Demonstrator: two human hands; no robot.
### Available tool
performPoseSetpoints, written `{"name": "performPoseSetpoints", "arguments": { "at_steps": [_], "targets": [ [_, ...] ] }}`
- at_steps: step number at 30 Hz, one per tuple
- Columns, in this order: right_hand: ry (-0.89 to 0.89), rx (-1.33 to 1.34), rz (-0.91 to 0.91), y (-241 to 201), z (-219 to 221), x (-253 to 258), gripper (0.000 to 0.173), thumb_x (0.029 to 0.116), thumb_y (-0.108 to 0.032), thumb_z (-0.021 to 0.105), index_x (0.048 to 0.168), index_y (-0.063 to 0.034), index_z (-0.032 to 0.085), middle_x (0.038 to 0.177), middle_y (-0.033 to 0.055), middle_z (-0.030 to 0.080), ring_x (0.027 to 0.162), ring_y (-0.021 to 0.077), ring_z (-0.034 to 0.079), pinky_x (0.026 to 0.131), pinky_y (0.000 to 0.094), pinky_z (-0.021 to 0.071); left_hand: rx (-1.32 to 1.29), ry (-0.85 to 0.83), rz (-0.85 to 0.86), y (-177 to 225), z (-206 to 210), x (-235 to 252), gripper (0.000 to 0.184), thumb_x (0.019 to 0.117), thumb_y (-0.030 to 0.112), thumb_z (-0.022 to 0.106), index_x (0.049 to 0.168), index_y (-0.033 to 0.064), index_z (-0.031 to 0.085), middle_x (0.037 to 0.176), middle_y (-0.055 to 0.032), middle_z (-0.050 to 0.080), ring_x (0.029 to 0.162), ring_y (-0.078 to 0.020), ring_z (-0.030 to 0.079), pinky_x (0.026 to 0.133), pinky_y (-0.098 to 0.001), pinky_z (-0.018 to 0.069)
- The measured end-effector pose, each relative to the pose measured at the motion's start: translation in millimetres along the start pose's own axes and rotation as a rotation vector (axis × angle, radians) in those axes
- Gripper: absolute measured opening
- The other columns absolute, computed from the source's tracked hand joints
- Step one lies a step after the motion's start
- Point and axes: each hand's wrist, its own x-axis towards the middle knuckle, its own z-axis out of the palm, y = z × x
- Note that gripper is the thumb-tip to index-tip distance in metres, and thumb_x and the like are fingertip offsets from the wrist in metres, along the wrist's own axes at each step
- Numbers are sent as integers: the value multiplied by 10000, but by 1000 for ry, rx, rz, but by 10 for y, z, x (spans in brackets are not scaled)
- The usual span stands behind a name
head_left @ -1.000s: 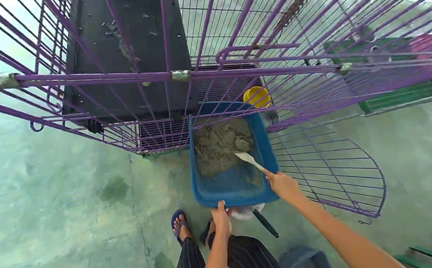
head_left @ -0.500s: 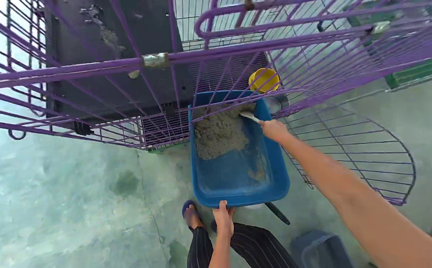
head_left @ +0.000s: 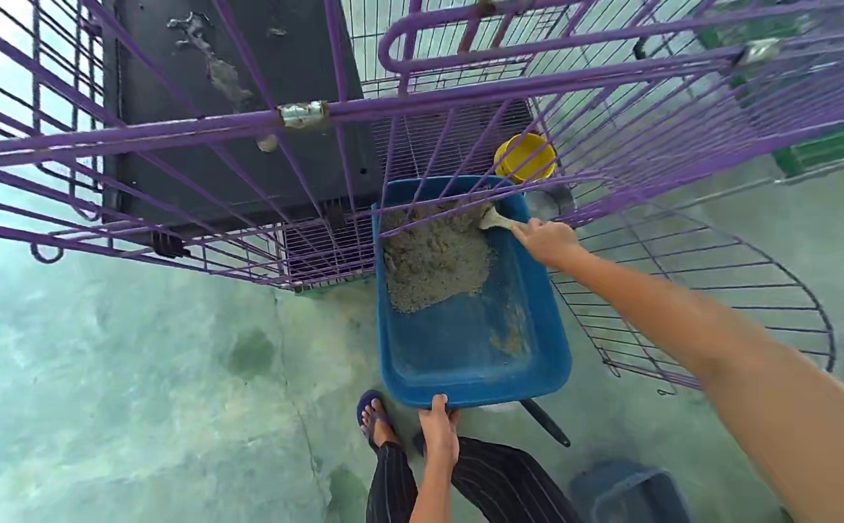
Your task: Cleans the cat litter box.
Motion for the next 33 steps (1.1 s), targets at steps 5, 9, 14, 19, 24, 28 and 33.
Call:
{"name": "performPoseSetpoints", "arguments": {
  "at_steps": [5,9,14,19,24,28,33],
  "targets": [
    [-51,-73,-161,-99,41,-574,463,1054,50,396,1513,104,399,1433,411,450,1244,588,532,995,669,464,-50,51,-40,-590,3,-145,290,1037,-13,449,1325,-40,422,1048,-192,585,823,-238,642,711,-372,582],
    [-69,33,-99,-19,130,-1107,523,1070,3,395,1588,-70,390,1382,388,512,1165,587,580,917,675,493,-34,-41,8,-343,444,36,323,1056,39,466,1358,-67,426,1116,-223,578,879,-256,635,759,-391,579],
    [-146,307,17,-114,605,-1498,455,1132,-253,374,1575,-191,457,1318,355,599,1154,557,616,938,681,486,-38,-86,50,241,729,6,287,1070,39,448,1334,-69,414,1040,-195,585,819,-220,652,732,-348,588],
    [-131,350,69,-654,546,-1088,482,1110,-148,383,1590,-124,395,1411,369,521,1183,561,600,956,661,498,-20,-39,39,36,410,-85,241,1059,19,447,1284,-65,443,1016,-193,592,809,-227,651,714,-360,587],
    [-82,637,88,-602,14,-221,449,1139,-227,328,1540,-92,479,1443,276,566,1312,448,574,1082,611,446,-22,-61,23,104,333,-135,205,1063,31,460,1252,-48,456,999,-173,609,802,-213,663,721,-346,594],
    [-5,810,47,-277,273,-695,458,1149,-232,320,1571,-92,432,1328,280,633,1150,421,655,1004,554,497,6,-59,-9,259,402,-245,233,1064,47,476,1271,-58,455,996,-181,602,799,-216,660,720,-338,593],
    [-100,701,62,-412,767,-1346,483,1147,-221,314,1622,-146,350,1355,300,620,1251,493,604,1074,612,457,-2,-19,-5,411,611,-454,275,1066,40,458,1321,-59,423,1036,-200,570,818,-229,639,734,-340,582]
  ]
}}
